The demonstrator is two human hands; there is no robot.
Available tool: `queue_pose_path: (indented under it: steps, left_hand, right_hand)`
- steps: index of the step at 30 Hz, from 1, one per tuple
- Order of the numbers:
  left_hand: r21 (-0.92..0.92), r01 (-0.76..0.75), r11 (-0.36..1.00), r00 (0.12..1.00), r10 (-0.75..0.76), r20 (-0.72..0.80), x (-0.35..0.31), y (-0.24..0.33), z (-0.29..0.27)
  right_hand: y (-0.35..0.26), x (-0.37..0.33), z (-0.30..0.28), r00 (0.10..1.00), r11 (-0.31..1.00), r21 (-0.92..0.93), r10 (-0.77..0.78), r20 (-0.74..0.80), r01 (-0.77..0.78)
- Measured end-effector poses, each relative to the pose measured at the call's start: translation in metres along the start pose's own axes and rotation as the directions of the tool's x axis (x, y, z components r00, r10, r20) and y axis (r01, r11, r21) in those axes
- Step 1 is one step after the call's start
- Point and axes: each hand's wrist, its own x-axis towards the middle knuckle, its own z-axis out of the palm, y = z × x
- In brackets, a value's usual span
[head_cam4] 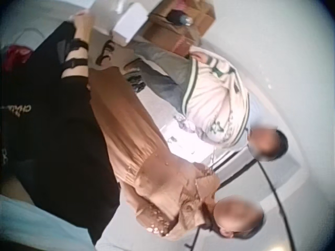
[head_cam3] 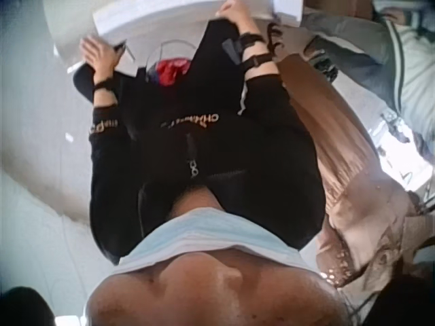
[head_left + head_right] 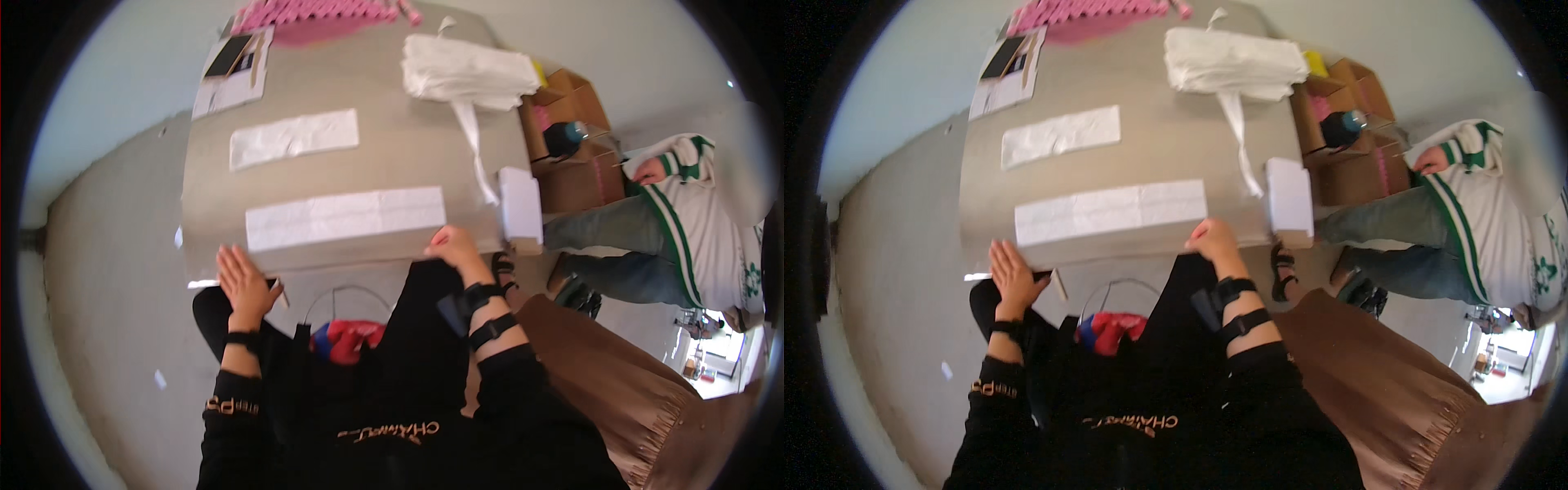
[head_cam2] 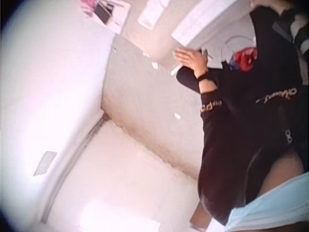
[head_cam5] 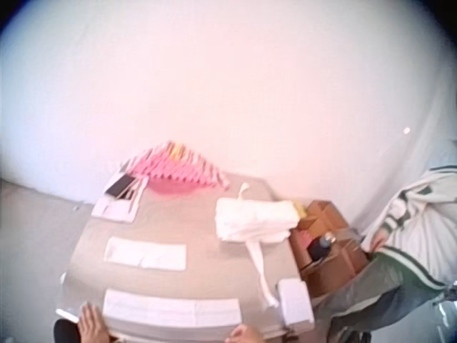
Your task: Folding white plastic strips into specified shapes on a metal workbench.
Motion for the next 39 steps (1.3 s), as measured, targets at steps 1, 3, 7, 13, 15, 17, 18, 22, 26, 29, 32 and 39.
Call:
queue_pose_path:
  steps: [1,3,7,13,15,17,18,22,26,29,32,39]
  left_hand:
    - [0.027,0.003,1.0,1.0,-0.004,0.015,0.0,0.002,-0.004]
    - [0.033,0.015,0.999,1.0,-0.015,0.003,-0.001,0.001,-0.006]
    - [0.053,0.015,0.999,1.0,-0.014,-0.009,-0.003,-0.004,-0.008]
    - [0.085,0.021,0.996,1.0,-0.02,-0.013,-0.006,-0.008,-0.011]
    - [0.026,-0.007,1.0,0.999,0.006,0.043,-0.003,-0.001,-0.024]
    - [0.033,0.008,0.999,0.999,-0.01,0.051,-0.001,-0.013,-0.033]
    - [-0.159,-0.028,0.987,0.999,0.033,0.026,0.002,-0.037,-0.026]
    - [-0.533,0.068,0.843,0.995,-0.022,0.093,0.002,-0.052,-0.053]
    - [-0.722,0.178,0.669,0.982,-0.068,0.178,-0.049,-0.093,-0.075]
    - [-0.719,0.262,0.644,0.963,-0.131,0.234,-0.101,-0.093,-0.092]
    - [-0.574,0.144,0.806,0.953,0.042,0.298,-0.139,-0.064,-0.115]
    - [-0.41,0.039,0.911,0.974,0.056,0.219,-0.176,-0.058,-0.095]
  right_hand:
    - [-0.005,-0.002,-0.002,1.0,0.999,0.051,0.017,0.003,-0.017]
    - [-0.007,0.0,0.002,1.0,0.999,0.05,0.019,0.001,-0.019]
    - [-0.009,0.0,0.006,0.997,0.995,0.082,0.061,0.037,-0.064]
    - [-0.008,-0.002,0.009,0.996,0.994,0.072,0.081,0.036,-0.083]
    - [-0.008,-0.002,0.006,0.996,0.995,0.062,0.078,0.032,-0.079]
    - [-0.012,-0.004,0.005,0.996,0.996,0.023,0.084,0.021,-0.084]
    - [-0.017,-0.005,0.006,0.997,0.997,0.029,0.07,0.029,-0.071]
    - [0.0,-0.003,0.003,0.996,0.995,0.054,0.083,0.006,-0.084]
    - [-0.052,-0.049,-0.001,0.988,0.916,0.388,-0.137,0.066,0.101]
    - [-0.157,-0.137,-0.028,0.87,0.711,0.592,-0.492,0.031,0.381]
    - [-0.235,-0.238,-0.077,0.457,0.338,0.479,-0.876,-0.155,0.81]
    - [-0.245,-0.328,-0.063,0.517,0.338,0.608,-0.844,-0.141,0.718]
